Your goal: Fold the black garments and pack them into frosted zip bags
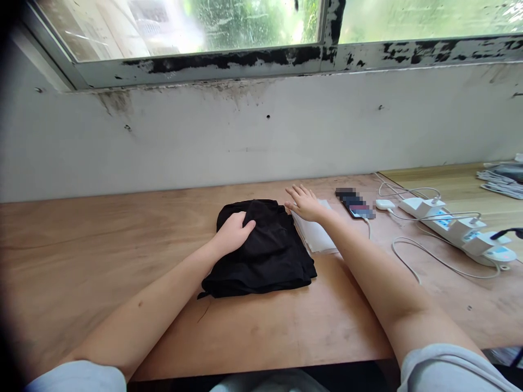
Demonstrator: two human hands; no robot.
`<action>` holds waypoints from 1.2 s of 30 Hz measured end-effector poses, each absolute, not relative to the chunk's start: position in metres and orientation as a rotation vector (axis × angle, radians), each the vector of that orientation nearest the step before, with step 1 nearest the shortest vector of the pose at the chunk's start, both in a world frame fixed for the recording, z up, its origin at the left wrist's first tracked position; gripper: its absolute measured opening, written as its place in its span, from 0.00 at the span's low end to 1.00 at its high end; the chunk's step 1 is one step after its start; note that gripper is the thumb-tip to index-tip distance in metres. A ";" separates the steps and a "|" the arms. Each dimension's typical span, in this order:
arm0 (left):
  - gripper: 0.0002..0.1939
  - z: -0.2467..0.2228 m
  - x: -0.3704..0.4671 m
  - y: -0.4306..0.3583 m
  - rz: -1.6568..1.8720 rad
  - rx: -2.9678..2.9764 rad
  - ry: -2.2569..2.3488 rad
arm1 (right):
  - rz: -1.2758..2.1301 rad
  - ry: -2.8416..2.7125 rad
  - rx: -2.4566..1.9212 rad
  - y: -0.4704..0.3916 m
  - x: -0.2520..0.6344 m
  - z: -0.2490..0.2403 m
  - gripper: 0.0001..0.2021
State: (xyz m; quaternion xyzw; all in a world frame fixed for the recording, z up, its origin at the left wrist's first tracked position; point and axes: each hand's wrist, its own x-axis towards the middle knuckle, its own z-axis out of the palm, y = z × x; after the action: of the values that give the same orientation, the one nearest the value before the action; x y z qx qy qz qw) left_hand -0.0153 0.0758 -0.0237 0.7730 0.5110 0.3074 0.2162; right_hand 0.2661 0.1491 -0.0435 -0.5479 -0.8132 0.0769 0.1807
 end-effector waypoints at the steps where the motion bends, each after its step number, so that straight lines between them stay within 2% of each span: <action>1: 0.14 -0.019 -0.015 0.074 0.919 2.012 1.334 | 0.271 -2.249 -1.450 0.144 0.260 -0.032 0.30; 5: 0.16 -0.005 -0.015 0.066 1.054 1.433 1.135 | 0.656 -2.181 -1.180 0.113 0.229 0.006 0.22; 10: 0.15 0.022 -0.020 0.059 1.108 1.114 1.067 | 0.263 -1.950 -1.348 0.071 0.196 0.029 0.19; 12: 0.14 0.037 -0.022 0.052 1.161 1.084 0.985 | 0.382 -1.972 -1.328 0.054 0.186 0.036 0.18; 15: 0.16 0.060 -0.026 0.037 1.124 1.126 0.737 | 0.694 -2.054 -1.090 0.032 0.174 0.045 0.29; 17: 0.22 0.072 -0.028 0.025 1.037 1.227 0.577 | 0.750 -2.002 -0.964 0.024 0.170 0.048 0.38; 18: 0.25 0.077 -0.030 0.020 1.002 1.297 0.532 | 0.743 -1.954 -0.925 0.022 0.169 0.049 0.39; 21: 0.23 0.085 -0.033 0.007 1.021 1.561 0.570 | 0.760 -1.821 -0.813 0.024 0.169 0.050 0.29; 23: 0.18 0.084 -0.035 0.004 1.105 1.730 0.674 | 0.928 -1.750 -0.738 0.028 0.172 0.051 0.22; 26: 0.21 0.078 -0.033 0.007 1.246 1.836 0.804 | 1.257 -1.567 -0.700 0.032 0.174 0.051 0.20; 30: 0.19 0.069 -0.031 0.016 1.364 1.707 1.073 | 1.494 -1.330 -0.692 0.032 0.176 0.054 0.18; 33: 0.25 0.066 -0.030 0.016 1.247 1.624 1.179 | 1.602 -1.228 -0.665 0.031 0.177 0.057 0.17; 36: 0.42 0.064 -0.027 0.009 1.046 1.579 1.053 | 1.636 -1.190 -0.666 0.032 0.177 0.058 0.16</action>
State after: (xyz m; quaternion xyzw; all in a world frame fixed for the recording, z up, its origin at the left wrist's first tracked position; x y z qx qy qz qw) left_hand -0.0270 0.0089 0.0638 0.6440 0.4294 0.4264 0.4681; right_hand 0.1770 0.0322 0.0579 -0.2735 -0.4886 0.6721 0.4845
